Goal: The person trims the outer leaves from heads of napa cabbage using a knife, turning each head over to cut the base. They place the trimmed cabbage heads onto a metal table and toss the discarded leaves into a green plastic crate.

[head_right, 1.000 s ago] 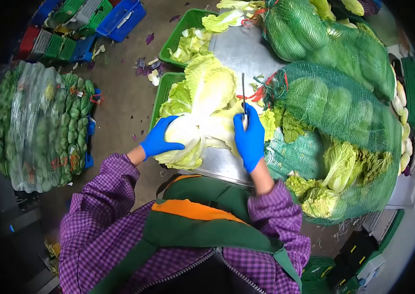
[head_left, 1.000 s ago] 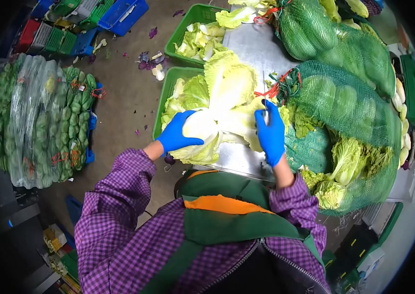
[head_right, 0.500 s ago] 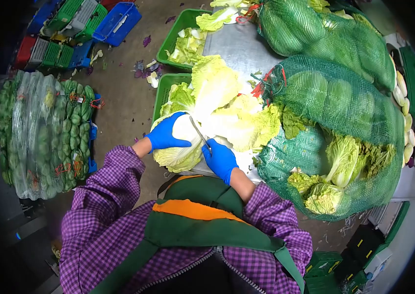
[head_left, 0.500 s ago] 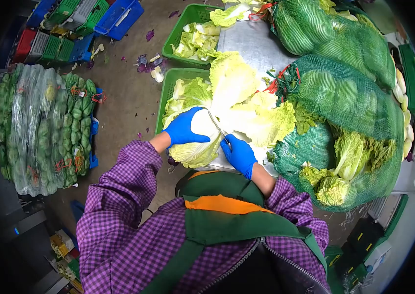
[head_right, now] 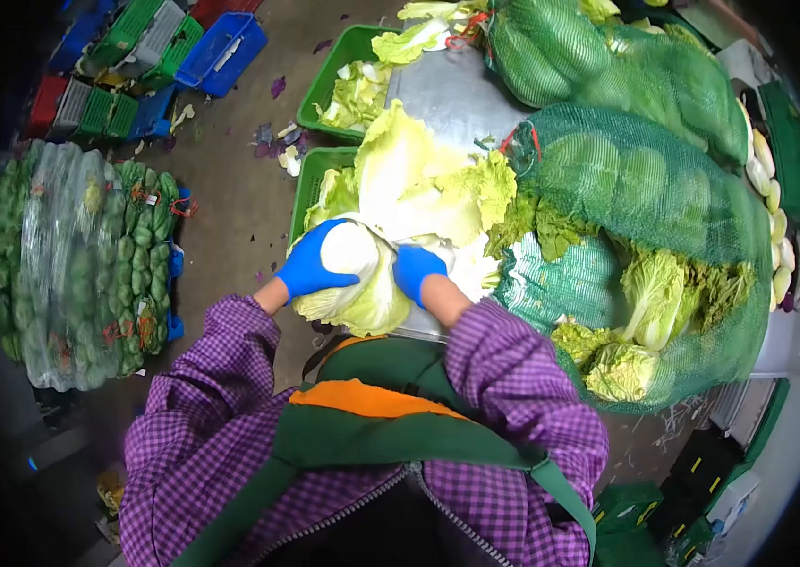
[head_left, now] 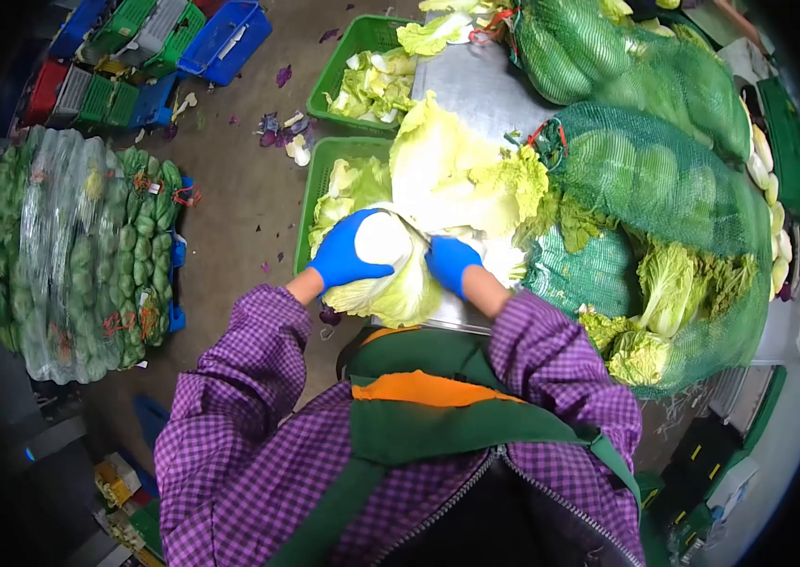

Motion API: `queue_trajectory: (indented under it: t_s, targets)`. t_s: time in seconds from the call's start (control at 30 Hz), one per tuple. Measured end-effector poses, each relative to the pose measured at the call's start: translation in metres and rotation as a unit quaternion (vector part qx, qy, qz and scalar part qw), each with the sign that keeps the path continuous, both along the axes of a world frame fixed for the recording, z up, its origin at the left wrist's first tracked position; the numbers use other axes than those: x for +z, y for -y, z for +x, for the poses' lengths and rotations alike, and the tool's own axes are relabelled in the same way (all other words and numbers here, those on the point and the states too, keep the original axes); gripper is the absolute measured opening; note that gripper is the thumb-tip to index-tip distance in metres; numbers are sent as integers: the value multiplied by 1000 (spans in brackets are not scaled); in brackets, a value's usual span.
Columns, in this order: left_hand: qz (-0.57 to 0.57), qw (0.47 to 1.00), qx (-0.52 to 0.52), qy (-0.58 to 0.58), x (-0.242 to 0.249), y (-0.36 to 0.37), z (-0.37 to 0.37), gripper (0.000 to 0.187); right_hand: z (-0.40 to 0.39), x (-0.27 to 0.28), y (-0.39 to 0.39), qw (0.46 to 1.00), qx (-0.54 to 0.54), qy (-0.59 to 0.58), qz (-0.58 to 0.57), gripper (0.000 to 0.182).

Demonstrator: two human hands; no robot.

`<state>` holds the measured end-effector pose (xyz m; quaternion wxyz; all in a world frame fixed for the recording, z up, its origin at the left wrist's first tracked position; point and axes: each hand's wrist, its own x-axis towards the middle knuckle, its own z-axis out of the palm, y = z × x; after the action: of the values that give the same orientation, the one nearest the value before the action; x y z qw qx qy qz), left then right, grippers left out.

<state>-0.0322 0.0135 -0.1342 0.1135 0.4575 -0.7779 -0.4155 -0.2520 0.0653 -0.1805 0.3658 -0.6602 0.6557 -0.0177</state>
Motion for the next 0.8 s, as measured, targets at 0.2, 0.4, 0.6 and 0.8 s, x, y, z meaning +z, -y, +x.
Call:
queue_trajectory:
  t_s: [0.2,0.4,0.6,0.8]
  targets:
    - [69,989,32,-128,53,-8,46,97,-44,51,-51,989,-78,81,-92,35]
    - [260,920,27,-290,80,-13,61,101,-19,6,-14,980,-102,107,-131,41]
    - [445,730,226,-466,67,-39,78,79,20,86,53,806,-153,563,94,52]
    - [441,628,340,-544,91,-55,44,36,33,107,45,864,109,486,77,82]
